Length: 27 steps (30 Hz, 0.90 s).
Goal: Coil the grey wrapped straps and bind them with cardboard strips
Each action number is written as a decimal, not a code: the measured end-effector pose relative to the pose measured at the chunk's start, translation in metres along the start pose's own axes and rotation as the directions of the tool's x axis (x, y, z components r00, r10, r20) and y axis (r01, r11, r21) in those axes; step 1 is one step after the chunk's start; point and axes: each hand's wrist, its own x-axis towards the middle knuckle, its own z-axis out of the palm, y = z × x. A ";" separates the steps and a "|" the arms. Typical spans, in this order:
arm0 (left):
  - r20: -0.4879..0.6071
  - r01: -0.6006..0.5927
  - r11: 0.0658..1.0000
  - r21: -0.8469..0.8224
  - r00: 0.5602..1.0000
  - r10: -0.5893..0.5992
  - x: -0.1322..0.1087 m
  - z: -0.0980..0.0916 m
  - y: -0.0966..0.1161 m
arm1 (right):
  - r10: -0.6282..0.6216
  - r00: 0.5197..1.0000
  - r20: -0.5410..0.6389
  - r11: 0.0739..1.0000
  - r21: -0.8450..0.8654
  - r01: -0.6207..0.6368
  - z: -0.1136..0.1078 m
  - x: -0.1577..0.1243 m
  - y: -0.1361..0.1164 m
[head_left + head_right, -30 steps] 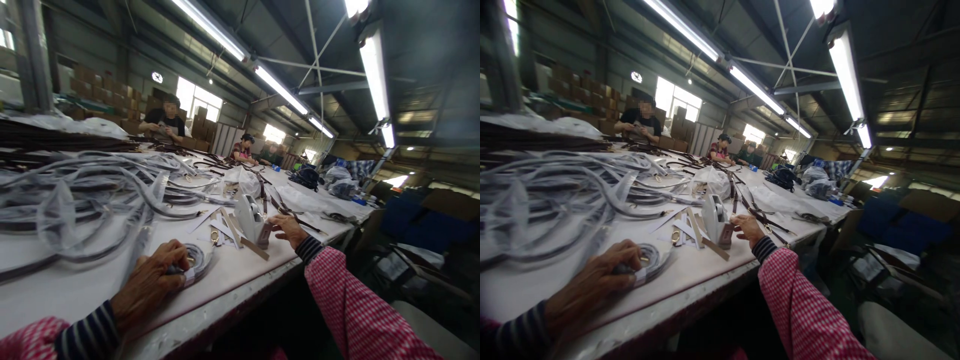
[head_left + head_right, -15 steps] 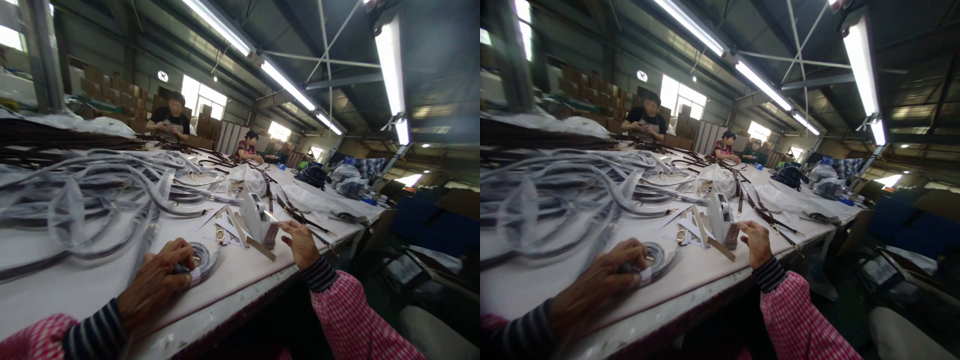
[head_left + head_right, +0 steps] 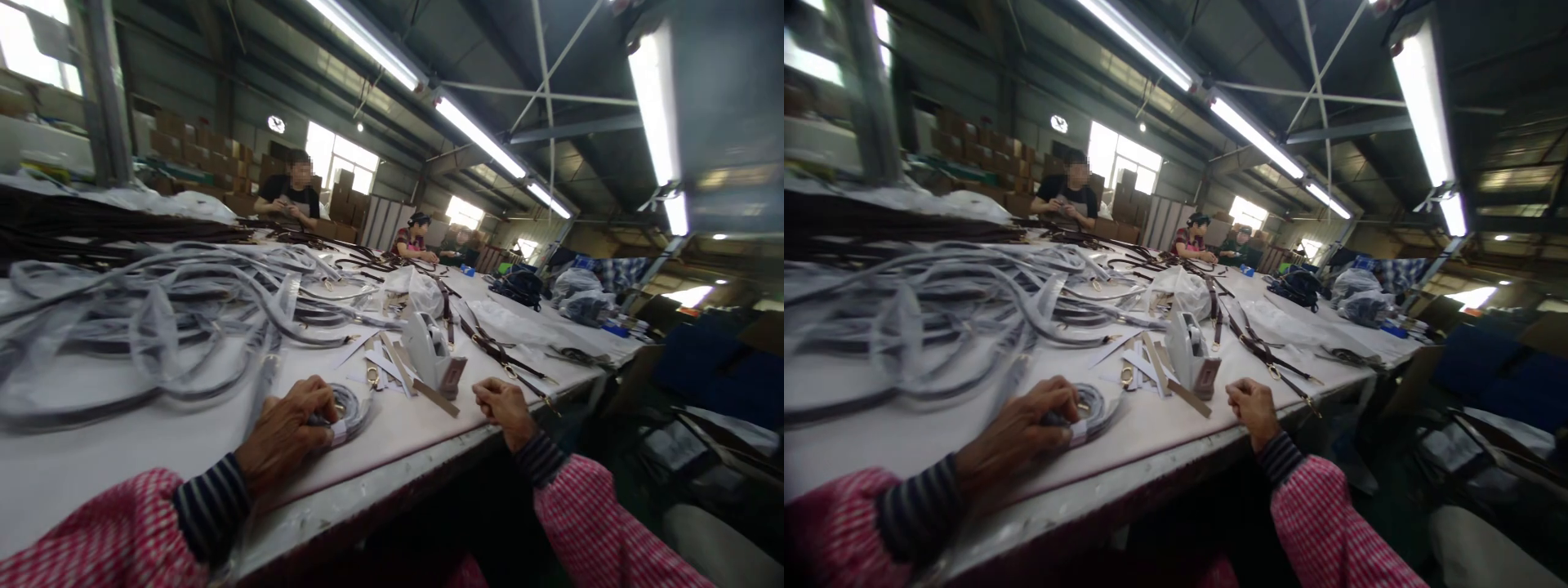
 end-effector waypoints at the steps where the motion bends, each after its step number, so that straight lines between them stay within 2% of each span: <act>1: -0.003 0.000 1.000 0.004 1.000 0.000 0.000 0.000 0.001 | -0.019 1.000 0.016 1.000 -0.019 0.019 -0.001 -0.008 -0.003; 3: -0.018 0.007 1.000 0.014 1.000 -0.007 0.000 0.000 0.002 | -0.051 0.993 0.102 0.998 -0.039 0.056 0.008 -0.028 -0.009; 5: -0.028 0.019 1.000 0.020 0.999 -0.019 0.000 0.000 0.003 | -0.031 0.966 0.258 0.999 -0.033 0.041 0.033 -0.054 -0.013; 8: -0.035 0.041 0.998 0.038 0.999 -0.040 -0.001 0.000 0.006 | 0.096 0.867 0.488 0.995 -0.020 -0.099 0.085 -0.092 -0.012; 10: -0.034 0.049 0.997 0.056 0.998 -0.047 -0.002 0.001 0.007 | 0.160 0.819 0.551 0.983 -0.017 -0.180 0.117 -0.109 -0.008; 12: -0.044 0.050 0.996 0.074 0.998 -0.046 -0.004 0.002 0.008 | 0.202 0.813 0.545 0.971 -0.007 -0.237 0.138 -0.116 -0.003; 14: -0.069 0.054 0.995 0.081 0.996 -0.048 -0.005 0.003 0.007 | 0.230 0.826 0.515 0.962 0.005 -0.272 0.148 -0.117 0.002; 22: -0.118 -0.002 0.999 0.051 0.993 0.008 -0.005 0.005 0.003 | 0.273 0.851 0.449 0.960 -0.075 -0.268 0.155 -0.115 0.006; 27: -0.100 -0.002 0.998 0.070 0.995 0.009 -0.006 0.003 0.004 | 0.309 0.848 0.431 0.951 -0.135 -0.278 0.156 -0.117 -0.002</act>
